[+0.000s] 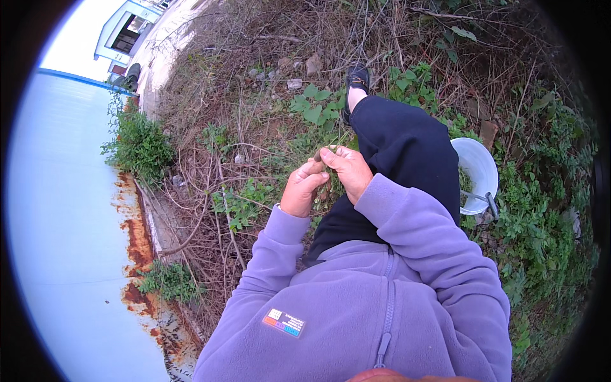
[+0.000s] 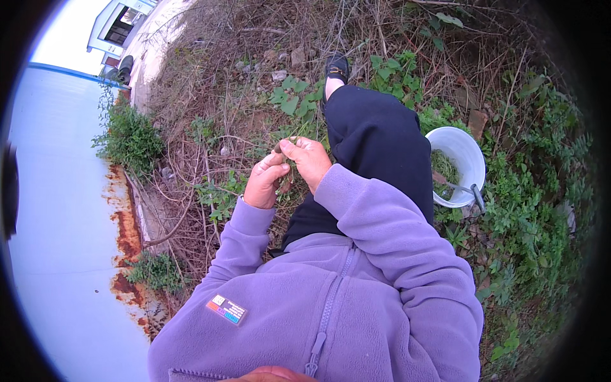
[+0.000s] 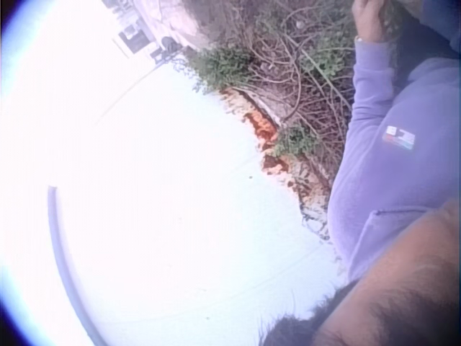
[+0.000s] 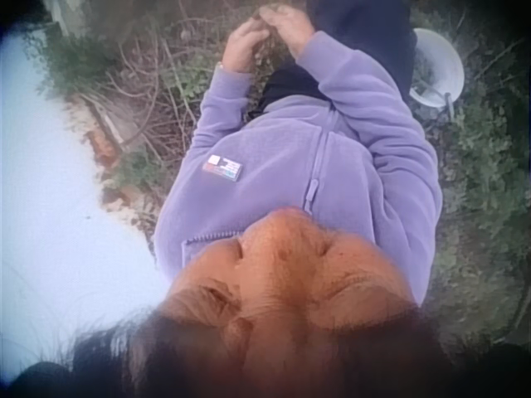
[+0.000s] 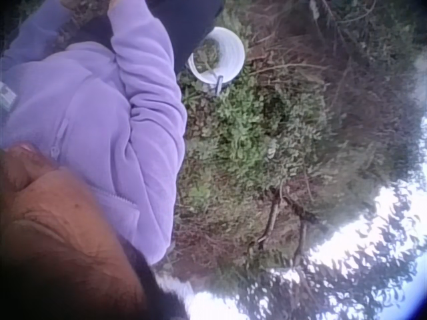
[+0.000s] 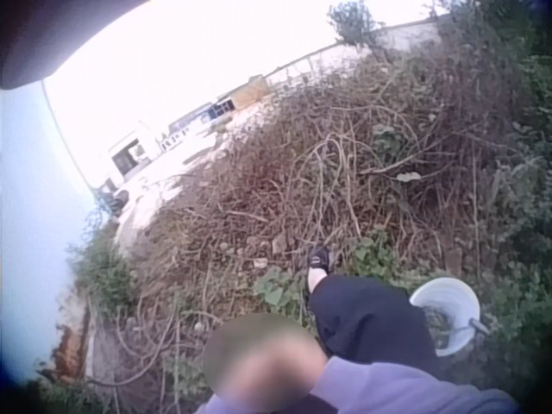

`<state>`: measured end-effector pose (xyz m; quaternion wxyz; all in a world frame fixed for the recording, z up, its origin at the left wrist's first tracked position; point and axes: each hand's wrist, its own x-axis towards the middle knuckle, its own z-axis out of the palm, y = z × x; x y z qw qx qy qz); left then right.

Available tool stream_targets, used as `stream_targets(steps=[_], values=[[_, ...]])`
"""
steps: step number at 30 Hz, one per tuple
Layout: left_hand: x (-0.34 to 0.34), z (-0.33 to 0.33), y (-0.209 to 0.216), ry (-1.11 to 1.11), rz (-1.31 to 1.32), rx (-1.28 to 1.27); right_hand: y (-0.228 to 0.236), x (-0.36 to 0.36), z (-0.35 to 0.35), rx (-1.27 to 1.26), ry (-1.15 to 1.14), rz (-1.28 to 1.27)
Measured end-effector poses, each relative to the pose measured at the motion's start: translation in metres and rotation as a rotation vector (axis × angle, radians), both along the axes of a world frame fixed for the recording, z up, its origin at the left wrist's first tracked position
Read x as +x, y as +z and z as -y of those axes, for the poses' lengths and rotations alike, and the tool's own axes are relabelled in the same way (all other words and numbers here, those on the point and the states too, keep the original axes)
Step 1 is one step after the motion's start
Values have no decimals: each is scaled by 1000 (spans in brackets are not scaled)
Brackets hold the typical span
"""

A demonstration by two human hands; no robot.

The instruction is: The person sits on a small stool and repeatedly picks up small green plants from a white bucket, separates leaves from stems by hand, and places the leaves back into the bucket. The person also uses a small hand hoe to scrape and move plant material within the bucket.

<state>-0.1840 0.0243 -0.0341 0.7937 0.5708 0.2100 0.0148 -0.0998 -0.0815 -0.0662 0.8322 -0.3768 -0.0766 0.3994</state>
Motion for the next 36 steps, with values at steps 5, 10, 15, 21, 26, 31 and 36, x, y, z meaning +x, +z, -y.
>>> stream_targets(steps=[5,10,15,21,26,31,36], values=[[-3,-4,4,-83,-16,41,0,0,1,22,18,-13],[-9,-14,2,-188,17,104,4,1,3,62,80,-17],[-10,-18,8,-274,45,185,7,-2,1,21,32,8],[-11,-4,9,-54,-117,138,13,-2,-1,-49,-84,-80],[-24,-15,3,-127,9,44,28,19,8,-120,-184,-128],[-47,-34,-1,101,-23,-106,32,30,10,-10,-168,-17],[-34,-28,-8,92,8,-87,20,4,7,-39,14,47]])
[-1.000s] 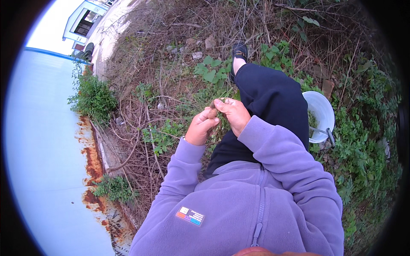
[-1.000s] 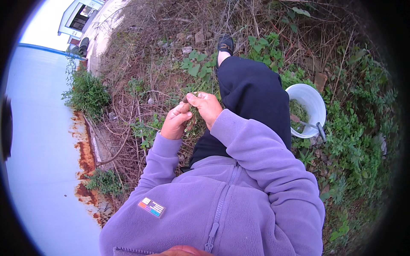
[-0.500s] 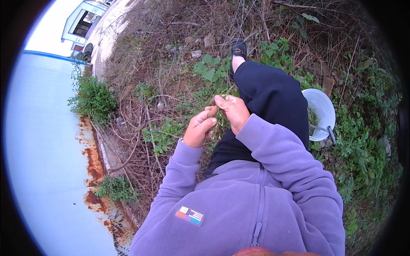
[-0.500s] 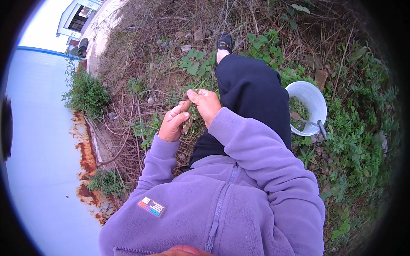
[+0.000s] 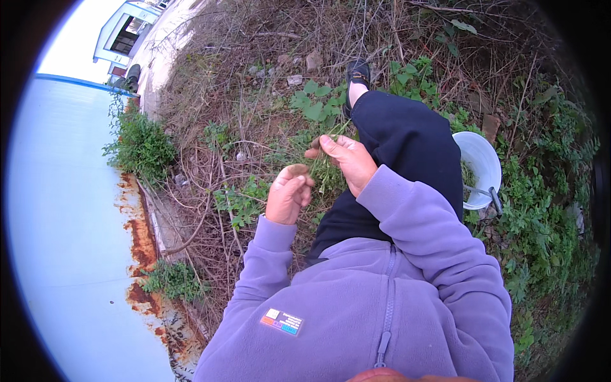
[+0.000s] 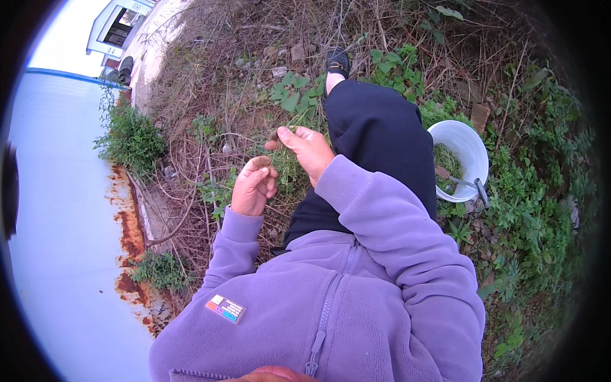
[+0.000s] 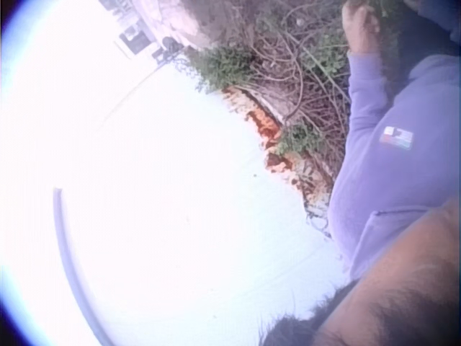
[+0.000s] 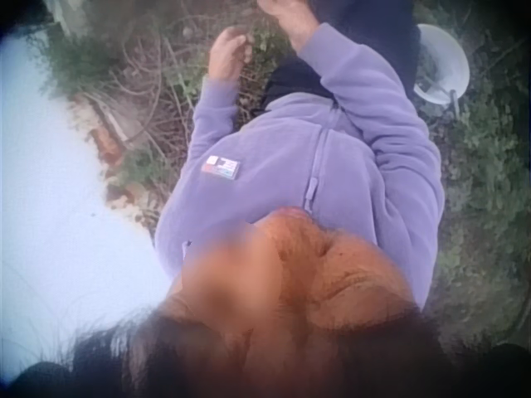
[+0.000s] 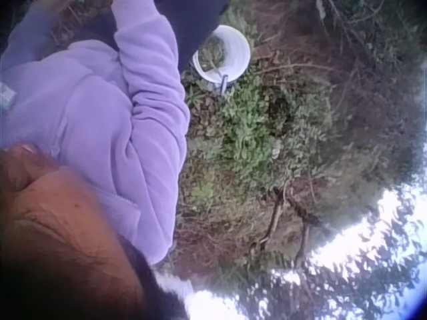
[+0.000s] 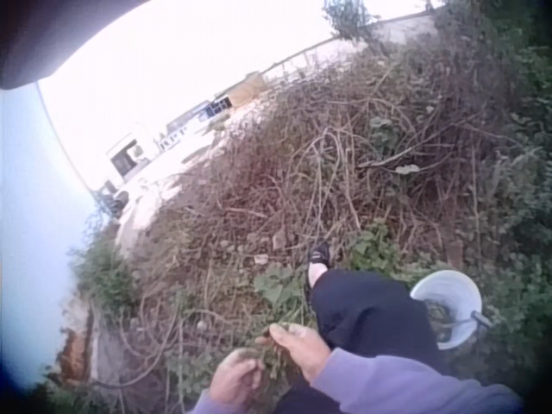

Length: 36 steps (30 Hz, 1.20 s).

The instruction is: The person sits on a small stool and repeatedly picks up small green plants from a white bucket, separates leaves from stems by hand, and places the leaves back into the bucket. The person also uses a small hand hoe to scrape and move plant material within the bucket.

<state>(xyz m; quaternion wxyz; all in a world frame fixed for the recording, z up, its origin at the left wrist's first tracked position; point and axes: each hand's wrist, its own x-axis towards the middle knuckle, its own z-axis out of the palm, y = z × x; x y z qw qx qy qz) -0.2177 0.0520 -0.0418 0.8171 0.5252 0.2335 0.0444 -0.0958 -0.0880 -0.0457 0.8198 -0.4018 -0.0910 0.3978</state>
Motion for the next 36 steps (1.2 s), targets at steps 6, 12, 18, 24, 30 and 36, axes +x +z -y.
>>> stream_targets(steps=[6,12,18,24,30,36], values=[[19,21,1,-99,91,35,-5,-1,-1,7,6,-81],[31,28,1,-15,2,117,-3,-6,1,-24,52,-73],[31,30,2,27,15,50,2,-6,2,-25,33,-47],[31,28,5,82,67,13,-5,-5,-2,-3,32,18],[29,23,8,67,29,42,-10,-6,-5,-2,-13,36],[29,22,10,76,6,97,-9,-7,-6,-5,-31,18]])
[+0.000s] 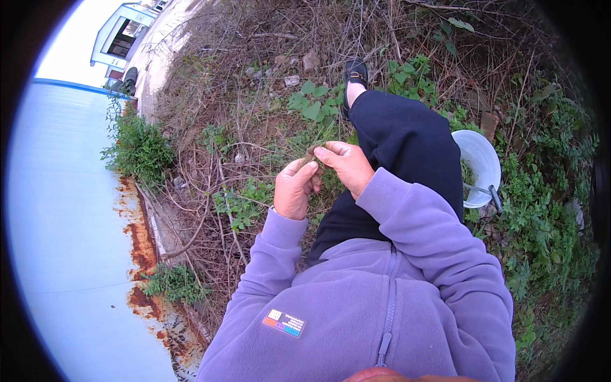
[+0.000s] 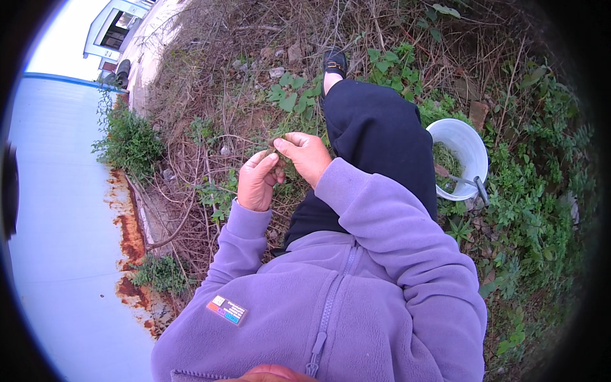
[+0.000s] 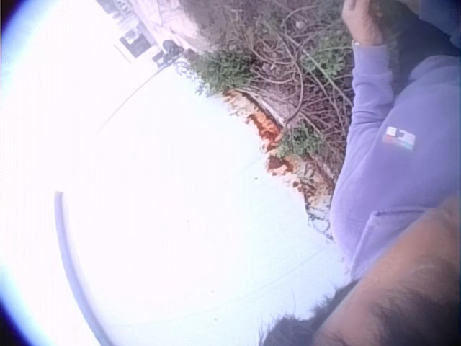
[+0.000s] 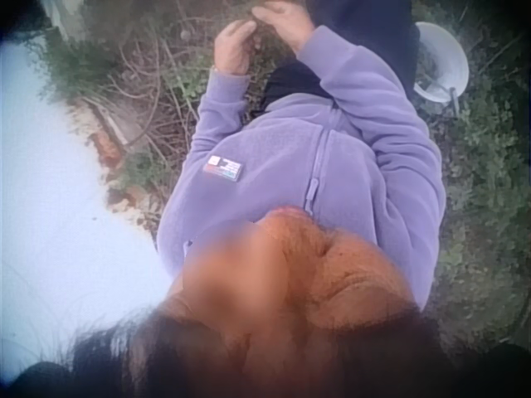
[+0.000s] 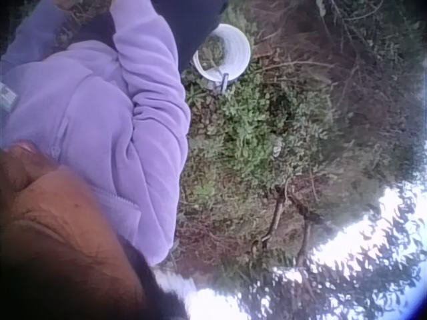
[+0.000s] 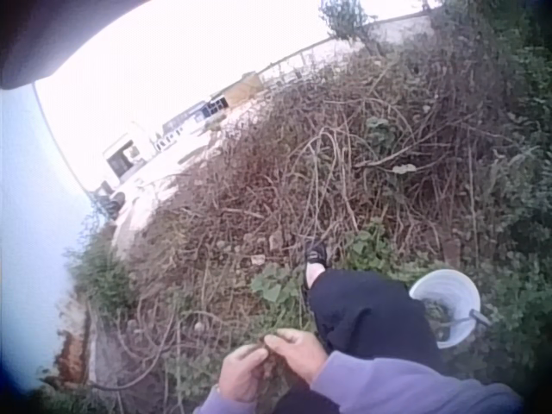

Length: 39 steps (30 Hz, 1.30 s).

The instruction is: The person sits on a small stool and repeatedly picks up small green plants from a white bucket, separates leaves from stems by hand, and places the leaves back into the bucket. The person also uses a small hand hoe to scrape and move plant material within the bucket.

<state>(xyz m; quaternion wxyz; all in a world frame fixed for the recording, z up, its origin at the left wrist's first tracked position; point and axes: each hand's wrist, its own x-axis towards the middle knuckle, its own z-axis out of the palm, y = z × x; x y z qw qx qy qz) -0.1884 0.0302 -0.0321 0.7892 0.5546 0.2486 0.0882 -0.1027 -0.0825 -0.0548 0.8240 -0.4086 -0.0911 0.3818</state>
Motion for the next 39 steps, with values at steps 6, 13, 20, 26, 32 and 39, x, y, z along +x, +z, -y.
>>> stream_targets(steps=[6,13,20,26,32,39], values=[[1,0,1,-32,37,-8,-1,-2,1,56,56,22],[0,0,1,-78,109,-95,-3,-2,3,125,164,-55],[-5,-10,-2,-182,84,-52,-6,-2,2,-17,71,5],[-8,-10,-4,-215,124,-189,-1,3,4,19,25,-30],[-2,2,-6,-59,59,-46,5,0,5,-2,20,-55],[3,8,-1,-85,17,130,0,-1,7,48,103,-52]])
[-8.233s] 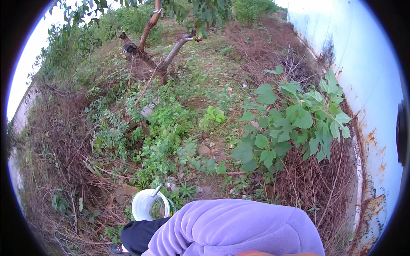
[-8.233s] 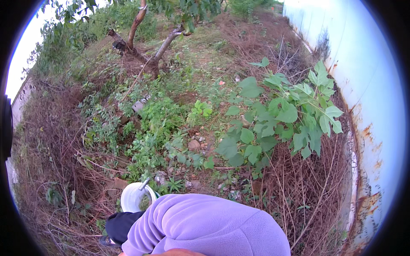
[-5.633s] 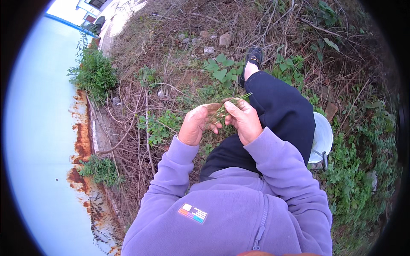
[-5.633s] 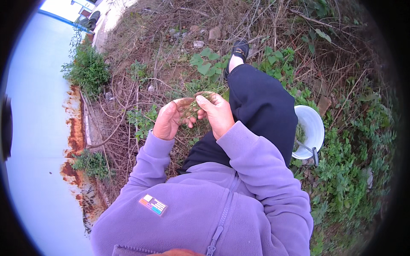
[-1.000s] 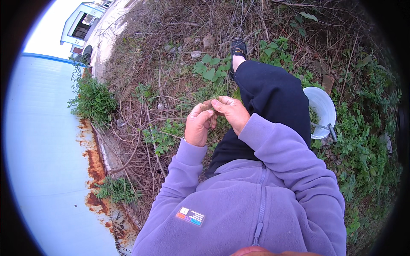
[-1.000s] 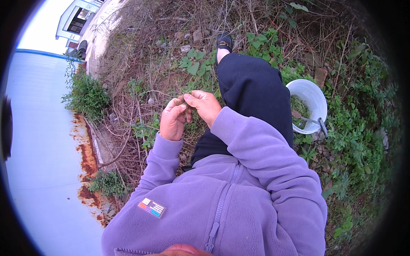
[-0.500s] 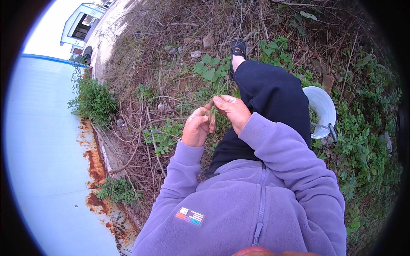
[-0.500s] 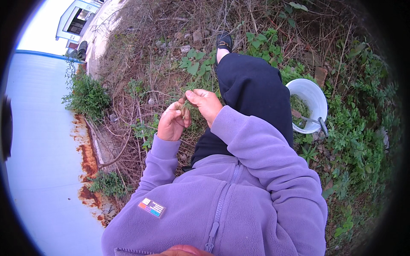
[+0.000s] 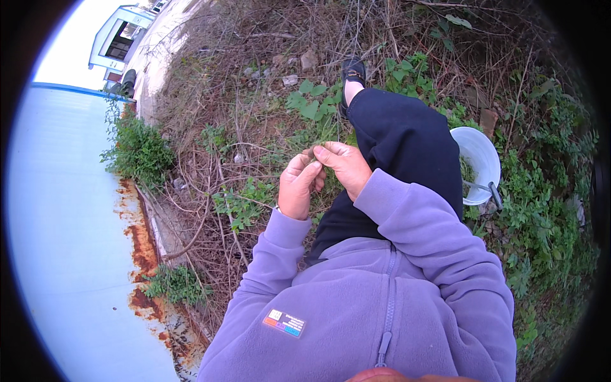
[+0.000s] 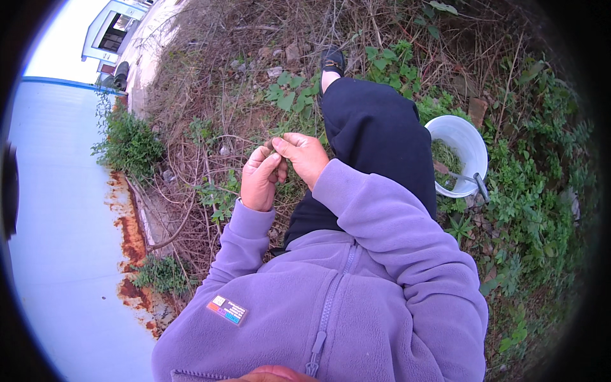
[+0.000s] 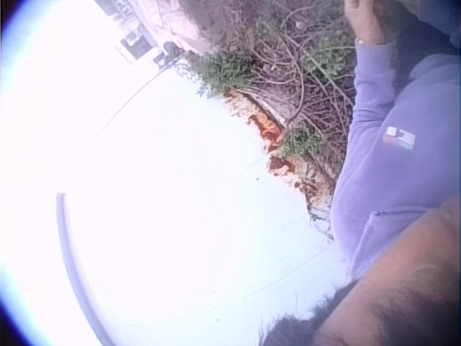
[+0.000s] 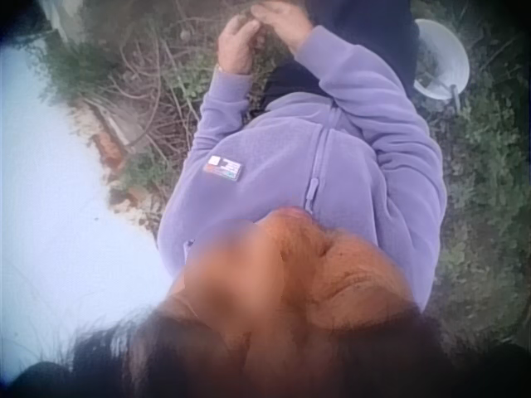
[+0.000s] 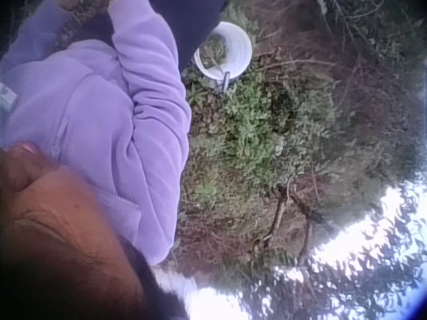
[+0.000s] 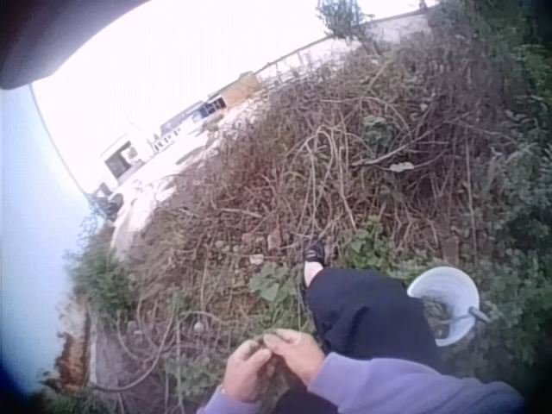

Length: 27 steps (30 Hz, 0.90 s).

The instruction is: The person sits on a small stool and repeatedly picks up small green plants from a white bucket, separates leaves from stems by hand, and places the leaves back into the bucket. The person also uses a small hand hoe to scrape and move plant material within the bucket.

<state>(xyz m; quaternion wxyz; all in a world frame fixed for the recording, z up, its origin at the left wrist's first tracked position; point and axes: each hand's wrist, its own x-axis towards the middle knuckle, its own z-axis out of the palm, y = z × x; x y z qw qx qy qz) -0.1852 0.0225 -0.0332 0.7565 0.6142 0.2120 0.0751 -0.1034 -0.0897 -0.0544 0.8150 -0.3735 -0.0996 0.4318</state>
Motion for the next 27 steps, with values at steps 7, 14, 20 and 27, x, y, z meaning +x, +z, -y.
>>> stream_targets(steps=[7,14,20,27], values=[[-9,-7,3,-161,-58,167,-2,1,0,-69,-110,65],[-15,-10,1,-150,6,-52,4,0,-1,-93,-195,71],[-29,-21,-6,-86,62,-258,10,20,5,-51,-319,34],[-20,-10,-16,-32,-8,-191,6,6,1,-10,-164,-118]])
